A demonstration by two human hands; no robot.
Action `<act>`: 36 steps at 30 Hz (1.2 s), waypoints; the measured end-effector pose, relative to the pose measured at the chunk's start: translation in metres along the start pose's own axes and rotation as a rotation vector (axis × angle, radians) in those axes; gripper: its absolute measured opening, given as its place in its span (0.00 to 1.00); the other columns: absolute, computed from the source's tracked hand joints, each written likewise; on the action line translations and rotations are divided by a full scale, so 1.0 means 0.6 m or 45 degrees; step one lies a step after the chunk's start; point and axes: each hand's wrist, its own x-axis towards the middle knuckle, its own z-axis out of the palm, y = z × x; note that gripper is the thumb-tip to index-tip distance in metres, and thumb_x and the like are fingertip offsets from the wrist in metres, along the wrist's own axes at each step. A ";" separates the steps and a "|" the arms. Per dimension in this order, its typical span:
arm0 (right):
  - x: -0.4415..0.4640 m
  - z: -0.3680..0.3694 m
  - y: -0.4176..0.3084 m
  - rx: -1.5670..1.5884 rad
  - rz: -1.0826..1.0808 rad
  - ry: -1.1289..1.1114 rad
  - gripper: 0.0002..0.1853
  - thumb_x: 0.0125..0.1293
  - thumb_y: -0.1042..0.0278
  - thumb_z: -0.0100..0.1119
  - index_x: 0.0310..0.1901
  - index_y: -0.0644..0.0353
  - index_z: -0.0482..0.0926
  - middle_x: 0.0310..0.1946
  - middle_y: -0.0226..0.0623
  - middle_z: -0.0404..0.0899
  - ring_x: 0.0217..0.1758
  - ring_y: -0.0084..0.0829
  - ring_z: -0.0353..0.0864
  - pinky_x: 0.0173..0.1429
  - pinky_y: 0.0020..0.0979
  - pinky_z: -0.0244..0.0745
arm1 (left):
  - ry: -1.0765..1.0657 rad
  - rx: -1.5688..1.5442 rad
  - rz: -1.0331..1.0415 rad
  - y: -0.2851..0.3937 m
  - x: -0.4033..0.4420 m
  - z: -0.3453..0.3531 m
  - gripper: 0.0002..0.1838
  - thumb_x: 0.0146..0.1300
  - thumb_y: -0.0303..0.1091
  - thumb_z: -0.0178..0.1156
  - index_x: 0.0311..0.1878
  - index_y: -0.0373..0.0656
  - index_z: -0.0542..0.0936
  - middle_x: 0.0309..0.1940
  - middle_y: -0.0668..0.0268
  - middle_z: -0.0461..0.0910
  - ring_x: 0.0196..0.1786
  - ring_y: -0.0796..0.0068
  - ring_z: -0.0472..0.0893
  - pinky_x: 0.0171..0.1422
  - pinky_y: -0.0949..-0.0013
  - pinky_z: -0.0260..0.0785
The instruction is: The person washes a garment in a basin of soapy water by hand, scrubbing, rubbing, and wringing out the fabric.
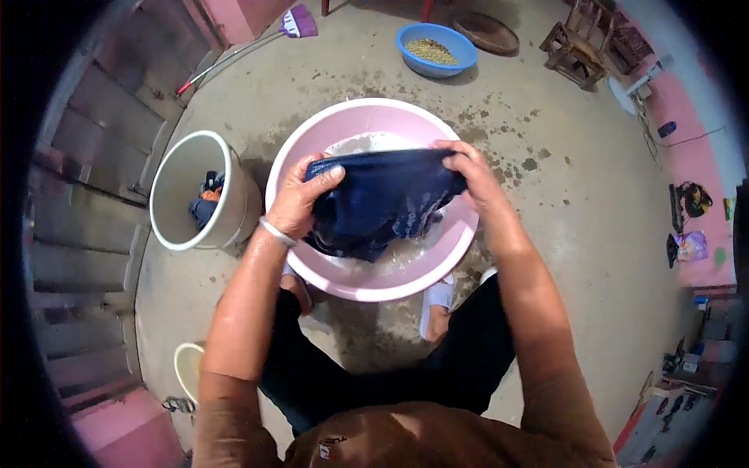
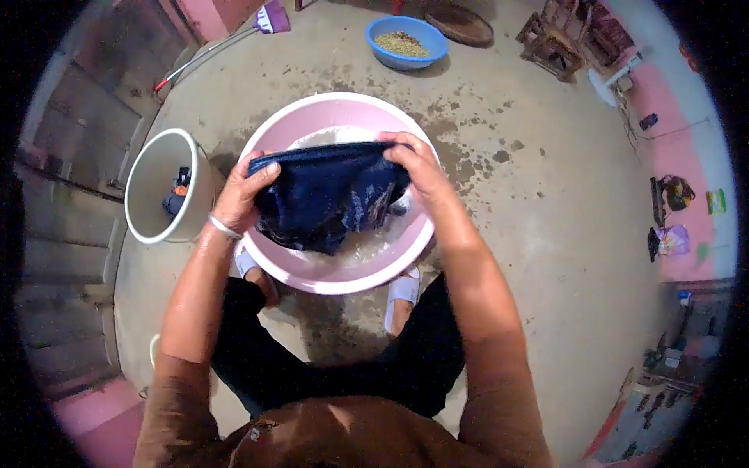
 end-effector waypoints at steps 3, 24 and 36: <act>0.079 0.035 0.107 0.482 0.125 0.161 0.17 0.55 0.74 0.54 0.48 0.59 0.76 0.33 0.29 0.75 0.39 0.25 0.74 0.47 0.26 0.73 | 0.329 -0.714 -0.155 -0.067 0.060 0.021 0.08 0.66 0.33 0.60 0.44 0.39 0.78 0.36 0.62 0.82 0.38 0.66 0.84 0.49 0.61 0.79; 0.120 0.178 0.157 -1.145 -0.380 0.390 0.20 0.68 0.57 0.51 0.25 0.64 0.79 0.21 0.56 0.76 0.29 0.57 0.78 0.36 0.50 0.73 | 0.373 -0.680 -0.627 -0.154 0.082 0.022 0.18 0.68 0.46 0.54 0.46 0.40 0.80 0.39 0.62 0.82 0.43 0.69 0.81 0.50 0.66 0.74; 0.082 0.011 0.177 -1.109 0.236 -0.398 0.19 0.49 0.56 0.65 0.36 0.63 0.83 0.29 0.43 0.81 0.38 0.33 0.80 0.47 0.31 0.74 | 0.286 0.004 -0.407 -0.110 0.079 -0.023 0.08 0.62 0.36 0.61 0.34 0.41 0.77 0.34 0.63 0.81 0.35 0.70 0.80 0.49 0.67 0.75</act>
